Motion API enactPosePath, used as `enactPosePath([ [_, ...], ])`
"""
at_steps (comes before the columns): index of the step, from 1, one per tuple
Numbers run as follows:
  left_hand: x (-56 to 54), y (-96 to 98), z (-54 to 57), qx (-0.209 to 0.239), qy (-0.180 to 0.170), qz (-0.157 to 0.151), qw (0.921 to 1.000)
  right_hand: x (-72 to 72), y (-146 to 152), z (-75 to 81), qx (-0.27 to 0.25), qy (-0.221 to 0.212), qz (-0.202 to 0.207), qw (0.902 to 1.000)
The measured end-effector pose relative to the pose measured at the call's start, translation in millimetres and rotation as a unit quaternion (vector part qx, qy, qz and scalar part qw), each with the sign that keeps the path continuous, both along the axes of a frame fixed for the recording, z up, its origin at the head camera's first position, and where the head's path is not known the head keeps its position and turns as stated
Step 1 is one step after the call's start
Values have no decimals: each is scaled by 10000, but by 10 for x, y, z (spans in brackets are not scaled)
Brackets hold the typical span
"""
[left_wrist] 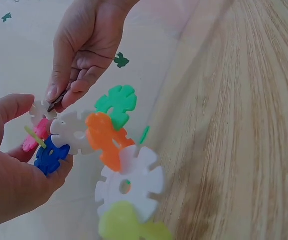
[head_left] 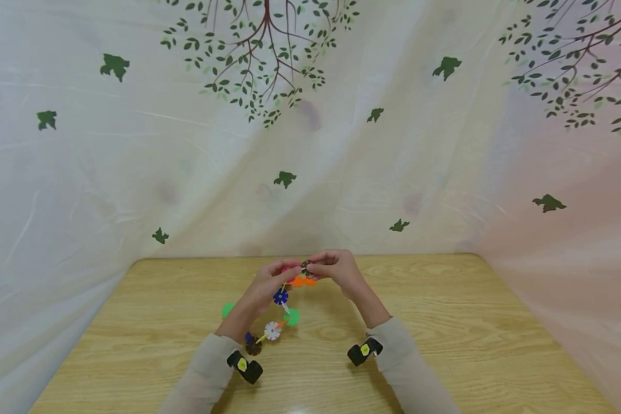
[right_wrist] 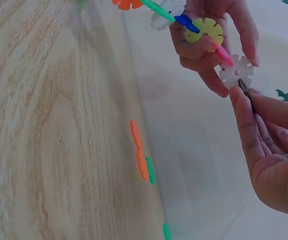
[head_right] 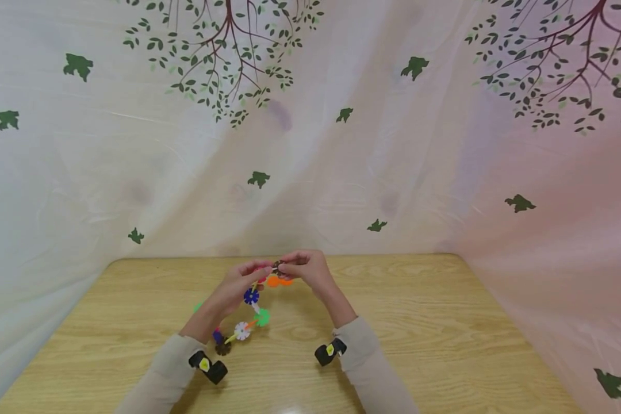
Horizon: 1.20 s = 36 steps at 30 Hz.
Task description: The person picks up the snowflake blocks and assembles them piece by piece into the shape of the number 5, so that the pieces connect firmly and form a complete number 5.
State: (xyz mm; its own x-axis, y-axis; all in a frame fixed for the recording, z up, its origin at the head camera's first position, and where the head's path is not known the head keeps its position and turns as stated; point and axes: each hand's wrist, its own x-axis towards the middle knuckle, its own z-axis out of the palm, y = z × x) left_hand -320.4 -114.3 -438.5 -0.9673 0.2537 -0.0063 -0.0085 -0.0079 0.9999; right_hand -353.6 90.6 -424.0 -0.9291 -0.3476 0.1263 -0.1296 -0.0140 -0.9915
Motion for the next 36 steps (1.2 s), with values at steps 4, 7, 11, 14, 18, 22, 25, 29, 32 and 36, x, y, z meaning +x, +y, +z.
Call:
enactPosePath([
  [4, 6, -1, -3, 18, 9, 56, 10000, 3, -13, 14, 65, 32, 55, 10000],
  [7, 11, 2, 0, 52, -26, 108, 9999, 8, -7, 29, 169, 59, 126, 9998],
  [11, 13, 2, 4, 51, -71, 158, 9998, 7, 25, 65, 439, 87, 263, 9987],
  [14, 12, -1, 7, 77, -107, 275, 9995, -16, 62, 99, 711, 120, 333, 9968],
  [18, -1, 1, 15, 249, -152, 564, 9980, -68, 110, 139, 1075, 160, 391, 9933],
  [22, -19, 14, 25, 438, -177, 901, 9948, -124, 151, 153, 1448, 193, 484, 9881],
  [25, -27, 21, 26, 565, -180, 1072, 9925, -169, 178, 128, 1792, 230, 584, 9818],
  [29, -26, 18, 33, 696, -177, 1133, 9910, -234, 196, 61, 2273, 350, 747, 9703],
  [32, -22, -3, 47, 709, -224, 1062, 9916, -285, 190, 5, 2595, 524, 909, 9600],
  [36, -25, -40, 52, 674, -312, 916, 9930, -335, 167, -56, 2980, 782, 1147, 9444],
])
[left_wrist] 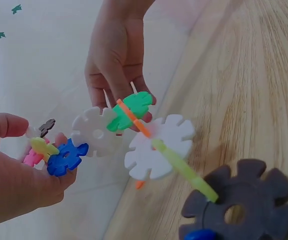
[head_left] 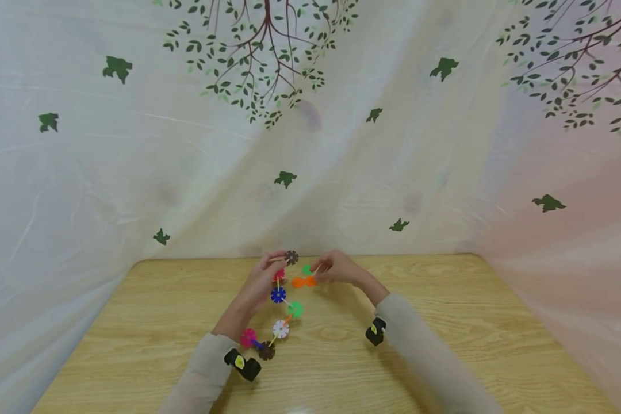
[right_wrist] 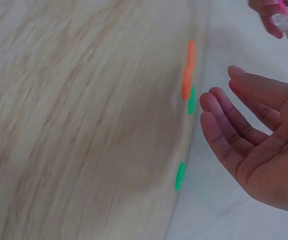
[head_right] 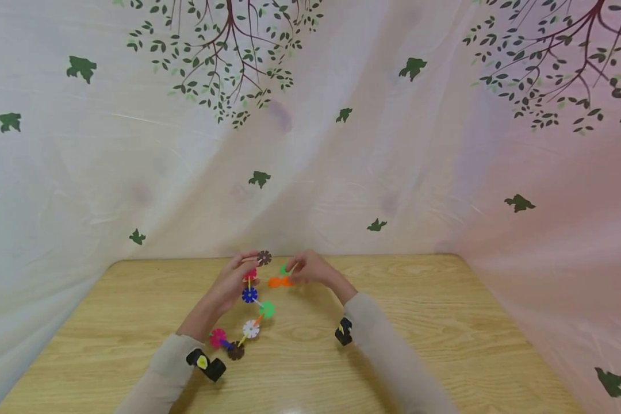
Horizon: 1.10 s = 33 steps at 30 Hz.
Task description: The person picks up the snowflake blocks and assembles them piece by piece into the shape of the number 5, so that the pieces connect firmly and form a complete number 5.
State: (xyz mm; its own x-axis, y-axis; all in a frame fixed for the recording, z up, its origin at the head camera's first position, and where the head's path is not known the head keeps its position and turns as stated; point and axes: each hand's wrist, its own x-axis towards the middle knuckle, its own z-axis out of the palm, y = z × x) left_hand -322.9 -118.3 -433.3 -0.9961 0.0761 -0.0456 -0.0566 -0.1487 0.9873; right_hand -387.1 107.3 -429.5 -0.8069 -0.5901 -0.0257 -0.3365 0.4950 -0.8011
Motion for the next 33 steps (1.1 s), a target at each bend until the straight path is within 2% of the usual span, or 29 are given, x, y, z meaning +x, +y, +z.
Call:
enactPosePath([
  [8, -3, -43, 6, 32, -116, -257, 9996, -91, -46, -98, 836, 564, 358, 9943],
  [26, -31, -83, 8, -76, -165, -216, 9996, -192, -104, -253, 1132, 1012, 443, 9874],
  [33, -35, -119, 15, -111, -204, -258, 9994, -171, -106, -226, 1118, 879, 444, 9888],
])
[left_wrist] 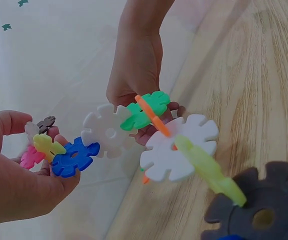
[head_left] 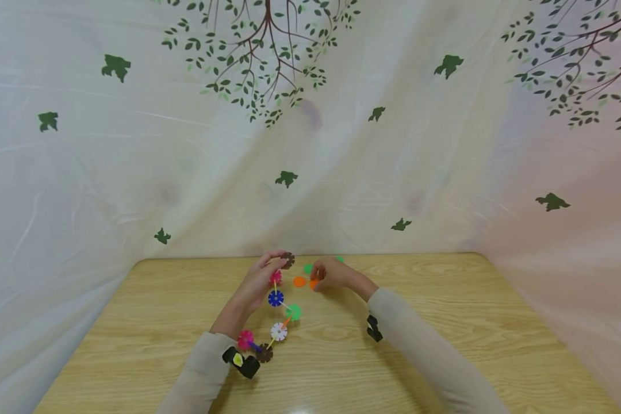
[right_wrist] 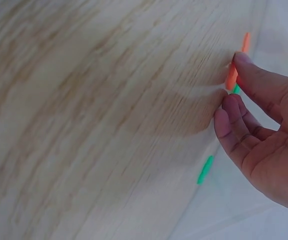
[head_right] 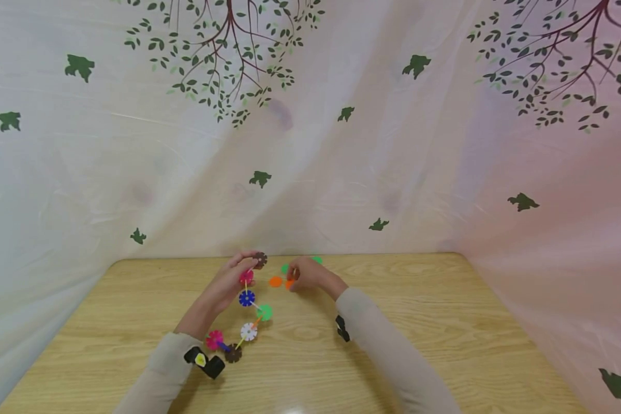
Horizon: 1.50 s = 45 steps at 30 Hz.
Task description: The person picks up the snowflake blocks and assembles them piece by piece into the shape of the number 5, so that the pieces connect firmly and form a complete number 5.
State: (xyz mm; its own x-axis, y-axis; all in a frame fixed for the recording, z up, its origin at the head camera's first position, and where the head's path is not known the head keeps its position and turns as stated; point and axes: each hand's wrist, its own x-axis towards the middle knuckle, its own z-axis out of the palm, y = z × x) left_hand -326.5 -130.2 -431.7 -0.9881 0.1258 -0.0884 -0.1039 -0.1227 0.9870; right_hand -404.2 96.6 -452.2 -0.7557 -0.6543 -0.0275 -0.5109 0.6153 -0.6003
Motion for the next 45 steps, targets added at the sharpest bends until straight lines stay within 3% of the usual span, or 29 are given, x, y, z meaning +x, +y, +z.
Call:
enactPosePath([
  [9, 10, -11, 7, -15, -28, -57, 10000, 49, 7, 29, -151, -230, -52, 9996],
  [15, 7, 13, -10, 410, 55, -167, 9990, 89, 33, -4, -657, -426, -226, 9967],
  [20, 12, 23, -12, 478, 113, -149, 9987, 133, 28, 6, -1207, -287, -436, 9913],
  [24, 15, 29, -3, 439, 131, -103, 9989, 205, -18, 82, -1784, -151, -596, 9820],
  [30, 23, 32, 13, 408, 101, -91, 9991, 343, -114, 254, -2647, -223, -883, 9600],
  [37, 46, 45, 21, 358, 153, -148, 9991, 430, -207, 288, -3208, 207, -1294, 9380],
  [45, 56, 60, 30, 349, 242, -331, 9986, 520, -272, 309, -3377, 545, -1324, 9303],
])
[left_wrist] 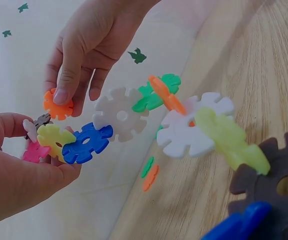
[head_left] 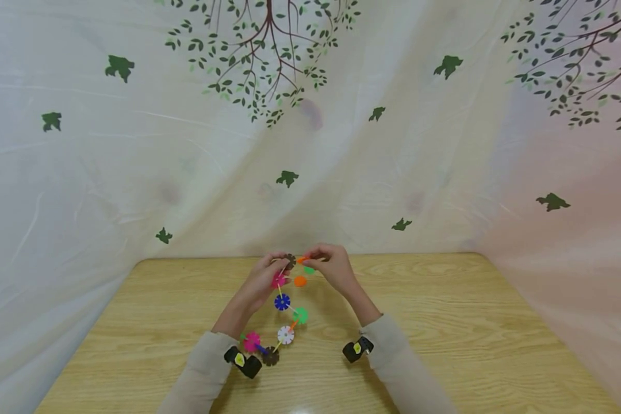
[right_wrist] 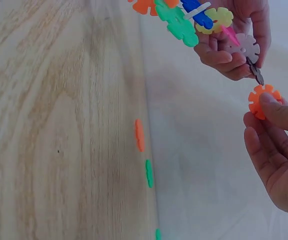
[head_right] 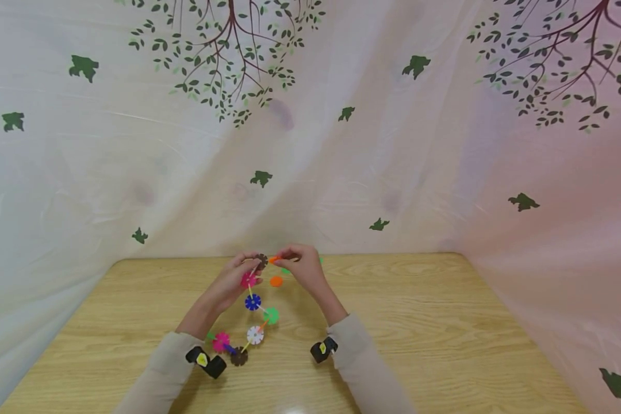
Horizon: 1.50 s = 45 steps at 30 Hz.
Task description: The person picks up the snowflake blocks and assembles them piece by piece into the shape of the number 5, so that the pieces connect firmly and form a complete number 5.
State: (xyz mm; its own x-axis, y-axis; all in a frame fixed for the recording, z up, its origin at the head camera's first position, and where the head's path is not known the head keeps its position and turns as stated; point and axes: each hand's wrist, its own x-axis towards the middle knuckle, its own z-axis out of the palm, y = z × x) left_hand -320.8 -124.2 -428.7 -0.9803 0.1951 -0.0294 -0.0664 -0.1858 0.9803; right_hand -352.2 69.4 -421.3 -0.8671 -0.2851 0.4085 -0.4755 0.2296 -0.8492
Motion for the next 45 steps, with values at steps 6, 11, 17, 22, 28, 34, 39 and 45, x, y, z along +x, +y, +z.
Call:
enactPosePath([
  [6, -1, 3, -7, -45, 4, -49, 10000, 213, -29, 207, -64, 18, 101, 9999],
  [11, -11, 7, -18, -66, -20, -59, 10000, 293, -40, 277, -36, 278, 165, 9995],
  [17, -10, -15, 4, -353, 49, -39, 9994, 299, -19, 272, 8, 572, 293, 9979],
  [22, 5, -45, 22, -456, 307, -119, 9984, 309, -11, 267, 81, 902, 304, 9954],
  [28, 32, -35, 50, -385, 450, -173, 9981, 318, -8, 260, 35, 1402, 237, 9898],
  [34, 46, -8, 74, -245, 414, -137, 9987, 350, -31, 261, -185, 1748, 95, 9844],
  [39, 50, -10, 79, -284, 499, -151, 9982, 387, -69, 266, -190, 1816, 34, 9832],
  [45, 36, -43, 56, -297, 507, -177, 9981, 357, -64, 250, 101, 1372, 122, 9904],
])
